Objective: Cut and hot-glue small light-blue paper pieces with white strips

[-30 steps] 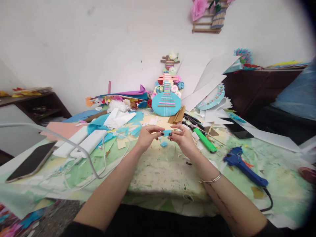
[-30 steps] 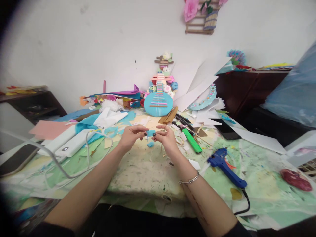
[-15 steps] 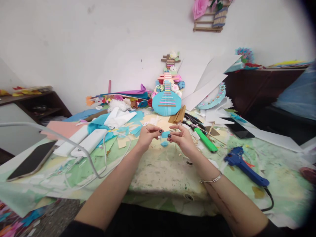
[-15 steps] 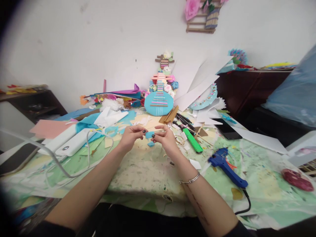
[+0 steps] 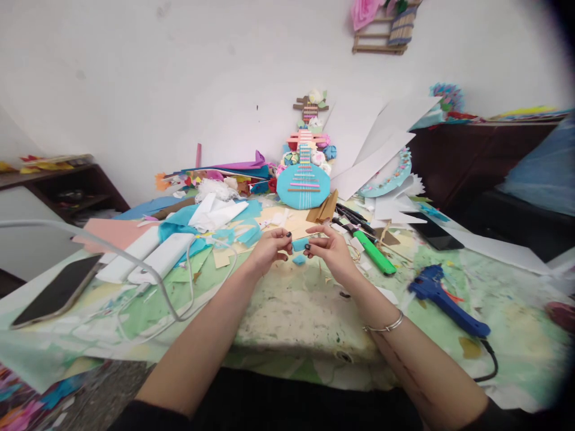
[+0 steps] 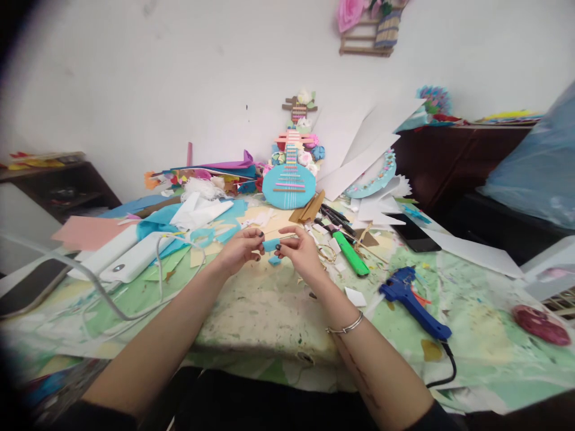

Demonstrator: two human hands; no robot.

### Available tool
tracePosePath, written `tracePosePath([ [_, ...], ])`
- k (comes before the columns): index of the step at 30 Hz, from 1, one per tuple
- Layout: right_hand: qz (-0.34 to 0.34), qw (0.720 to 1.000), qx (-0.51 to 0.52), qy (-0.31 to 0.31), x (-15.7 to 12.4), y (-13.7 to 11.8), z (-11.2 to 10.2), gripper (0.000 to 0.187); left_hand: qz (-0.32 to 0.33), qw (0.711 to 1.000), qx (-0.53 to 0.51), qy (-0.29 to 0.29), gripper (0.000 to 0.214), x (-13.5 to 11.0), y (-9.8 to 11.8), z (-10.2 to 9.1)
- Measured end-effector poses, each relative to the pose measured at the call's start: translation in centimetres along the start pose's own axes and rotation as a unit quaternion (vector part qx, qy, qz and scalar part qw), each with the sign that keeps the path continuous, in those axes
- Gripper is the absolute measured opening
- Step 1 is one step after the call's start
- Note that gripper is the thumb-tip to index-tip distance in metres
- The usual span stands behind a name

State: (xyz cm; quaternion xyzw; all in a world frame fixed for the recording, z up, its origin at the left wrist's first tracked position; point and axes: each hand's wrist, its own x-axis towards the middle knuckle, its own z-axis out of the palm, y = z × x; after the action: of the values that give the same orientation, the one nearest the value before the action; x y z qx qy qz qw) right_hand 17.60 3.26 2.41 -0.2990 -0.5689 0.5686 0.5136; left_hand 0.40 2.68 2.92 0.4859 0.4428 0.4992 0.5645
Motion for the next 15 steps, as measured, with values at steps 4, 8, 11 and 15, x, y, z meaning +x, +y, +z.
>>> tracePosePath([
  [4,-0.007,0.999,0.035,0.015,0.12,0.09,-0.36,0.034,0.007,1.0,0.003,-0.016,0.028,0.05,-0.36,0.3],
  [8,-0.019,0.997,0.057,0.05,0.43,0.44,-0.68,0.034,0.032,0.999,0.001,0.009,0.042,0.26,-0.48,0.33],
  [11,-0.019,0.995,0.067,0.065,0.55,0.54,-0.7,0.035,0.061,0.997,-0.006,0.042,0.043,0.39,-0.42,0.22],
  [15,-0.014,0.995,0.068,0.071,0.48,0.38,-0.57,0.036,0.083,0.995,0.003,0.051,0.036,0.38,-0.46,0.19],
])
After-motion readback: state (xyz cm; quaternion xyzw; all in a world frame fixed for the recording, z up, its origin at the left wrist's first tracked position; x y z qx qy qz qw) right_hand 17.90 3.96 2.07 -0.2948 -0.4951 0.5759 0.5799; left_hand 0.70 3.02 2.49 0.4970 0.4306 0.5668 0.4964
